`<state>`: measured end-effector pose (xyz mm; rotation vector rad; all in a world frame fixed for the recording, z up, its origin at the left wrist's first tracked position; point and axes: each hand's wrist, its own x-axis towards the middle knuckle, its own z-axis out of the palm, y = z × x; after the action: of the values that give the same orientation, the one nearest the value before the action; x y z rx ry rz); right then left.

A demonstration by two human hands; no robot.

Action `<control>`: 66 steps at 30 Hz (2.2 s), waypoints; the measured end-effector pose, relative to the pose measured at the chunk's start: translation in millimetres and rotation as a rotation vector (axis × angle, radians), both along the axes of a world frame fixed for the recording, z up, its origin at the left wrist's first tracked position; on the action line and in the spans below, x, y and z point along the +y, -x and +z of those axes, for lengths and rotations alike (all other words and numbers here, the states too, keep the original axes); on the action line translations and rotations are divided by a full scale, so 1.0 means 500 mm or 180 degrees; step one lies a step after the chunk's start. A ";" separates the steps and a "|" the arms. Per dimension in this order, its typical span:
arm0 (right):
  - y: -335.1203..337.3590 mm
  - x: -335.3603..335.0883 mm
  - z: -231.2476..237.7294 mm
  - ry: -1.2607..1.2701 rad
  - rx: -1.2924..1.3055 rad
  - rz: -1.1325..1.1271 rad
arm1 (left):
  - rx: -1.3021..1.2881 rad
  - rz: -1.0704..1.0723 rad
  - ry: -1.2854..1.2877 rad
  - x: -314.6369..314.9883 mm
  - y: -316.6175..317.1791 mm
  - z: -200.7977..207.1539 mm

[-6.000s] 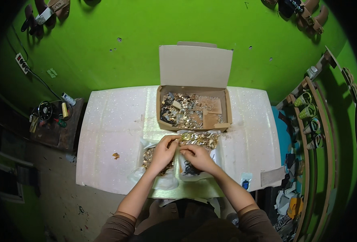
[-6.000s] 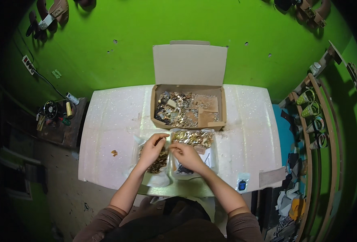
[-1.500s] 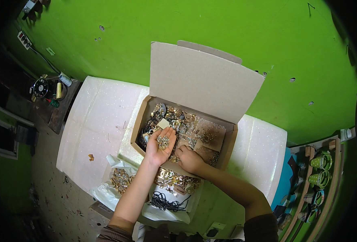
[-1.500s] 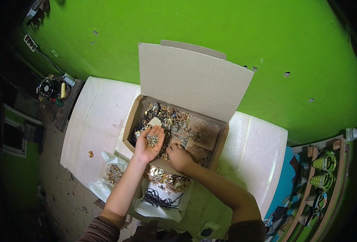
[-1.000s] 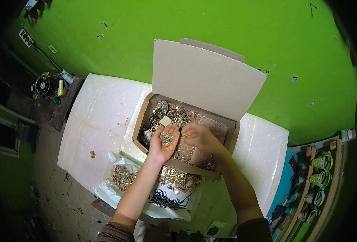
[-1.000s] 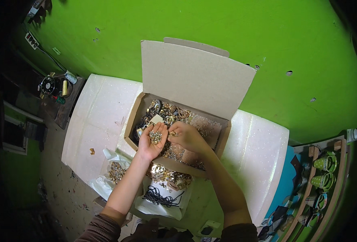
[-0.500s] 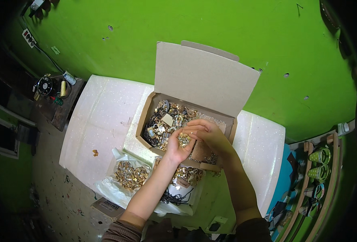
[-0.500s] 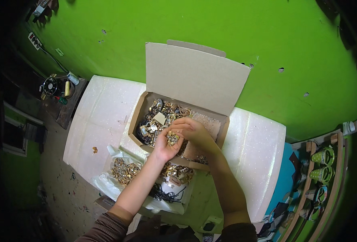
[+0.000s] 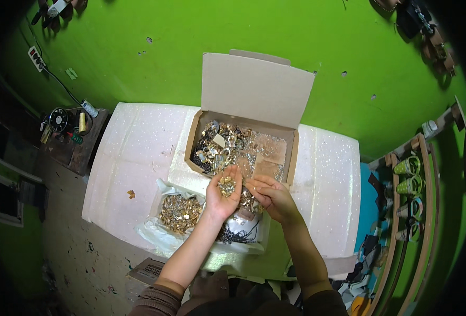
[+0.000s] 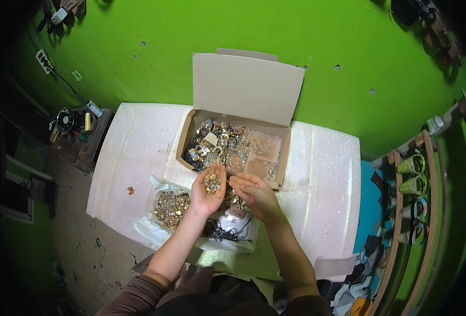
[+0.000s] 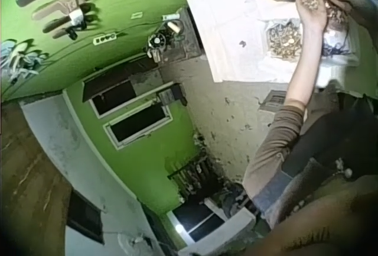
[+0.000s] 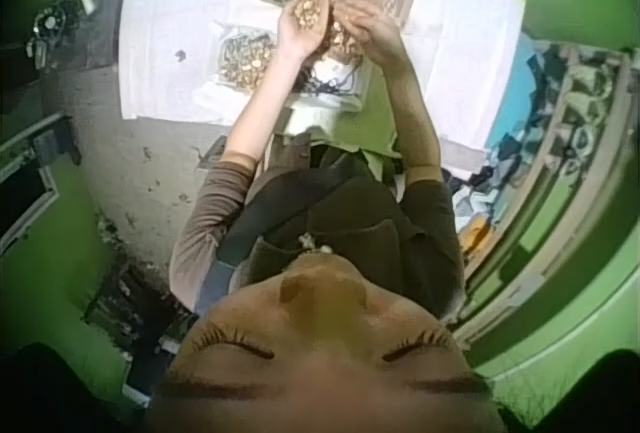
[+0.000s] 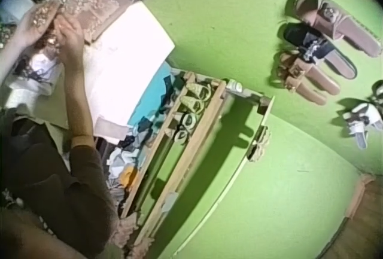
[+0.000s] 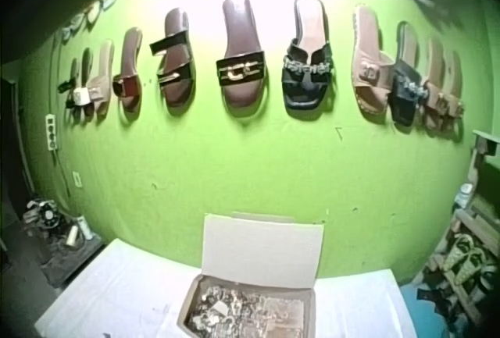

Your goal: Sorting small metal shoe buckles and accessories into containers on a table.

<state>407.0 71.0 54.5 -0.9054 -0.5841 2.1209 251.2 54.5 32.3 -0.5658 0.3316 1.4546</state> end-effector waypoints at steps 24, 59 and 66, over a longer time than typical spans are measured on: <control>0.359 -0.301 -0.077 0.0253 -0.0556 -0.0500 | 0.0686 -0.0109 -0.0125 -0.213 0.362 -0.054; 0.448 -0.312 -0.075 -0.2026 -0.3550 -0.1012 | 0.0938 -0.1185 -0.0443 -0.257 0.408 -0.080; 0.439 -0.332 -0.064 -0.1618 -0.3327 -0.0900 | 0.0386 -0.1346 -0.0371 -0.263 0.430 -0.054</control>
<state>187.4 -95.2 22.4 -1.6275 -1.3277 1.0316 36.5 -76.8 5.3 -0.2904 0.4304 1.0918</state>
